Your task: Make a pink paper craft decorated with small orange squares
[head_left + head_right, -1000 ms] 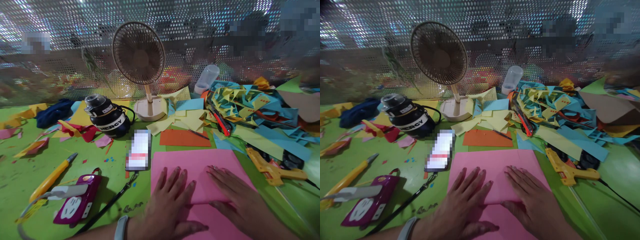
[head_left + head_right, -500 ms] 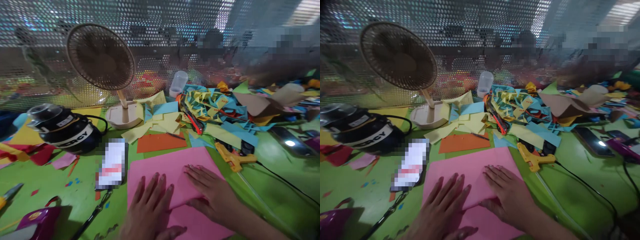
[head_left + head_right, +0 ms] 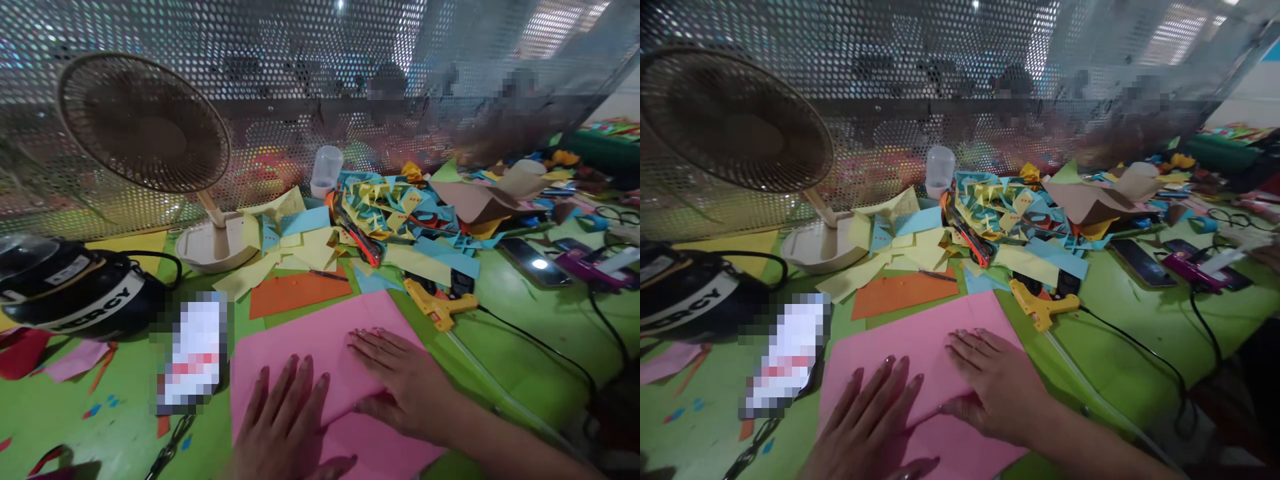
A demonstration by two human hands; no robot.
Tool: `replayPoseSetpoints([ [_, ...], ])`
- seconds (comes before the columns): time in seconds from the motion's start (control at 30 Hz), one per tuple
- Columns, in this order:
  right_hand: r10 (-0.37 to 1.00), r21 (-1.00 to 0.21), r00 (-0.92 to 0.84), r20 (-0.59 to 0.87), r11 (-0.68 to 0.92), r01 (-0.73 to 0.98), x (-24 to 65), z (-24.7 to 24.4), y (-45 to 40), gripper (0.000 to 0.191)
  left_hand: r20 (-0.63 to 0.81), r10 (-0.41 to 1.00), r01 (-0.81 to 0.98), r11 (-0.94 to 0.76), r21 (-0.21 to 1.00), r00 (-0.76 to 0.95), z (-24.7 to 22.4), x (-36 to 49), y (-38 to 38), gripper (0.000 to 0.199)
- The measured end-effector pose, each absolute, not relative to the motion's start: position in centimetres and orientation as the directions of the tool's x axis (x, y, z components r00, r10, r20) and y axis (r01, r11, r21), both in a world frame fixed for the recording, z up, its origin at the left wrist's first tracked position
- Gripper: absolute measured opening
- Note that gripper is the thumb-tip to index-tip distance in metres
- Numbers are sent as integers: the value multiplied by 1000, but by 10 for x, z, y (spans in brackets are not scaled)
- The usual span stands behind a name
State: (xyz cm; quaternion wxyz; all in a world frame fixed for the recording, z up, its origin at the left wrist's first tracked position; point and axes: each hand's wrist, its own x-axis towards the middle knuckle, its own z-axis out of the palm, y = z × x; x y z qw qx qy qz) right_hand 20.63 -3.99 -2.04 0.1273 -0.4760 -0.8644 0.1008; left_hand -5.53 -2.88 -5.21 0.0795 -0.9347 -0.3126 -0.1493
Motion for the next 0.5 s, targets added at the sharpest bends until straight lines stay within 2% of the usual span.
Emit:
replayPoseSetpoints([
  [0.23,869,-329,-475,142,494,805,205,-22,-41,67,341,556,605,-795,-49,758,-52,-55,-29,74],
  [0.4,868,-321,-483,120,494,808,205,-20,-41,68,367,587,630,-776,0,722,-56,-54,-30,74],
  [0.5,869,-315,-482,110,490,813,205,-19,-40,68,345,566,608,-793,-20,749,-55,-55,-29,77],
])
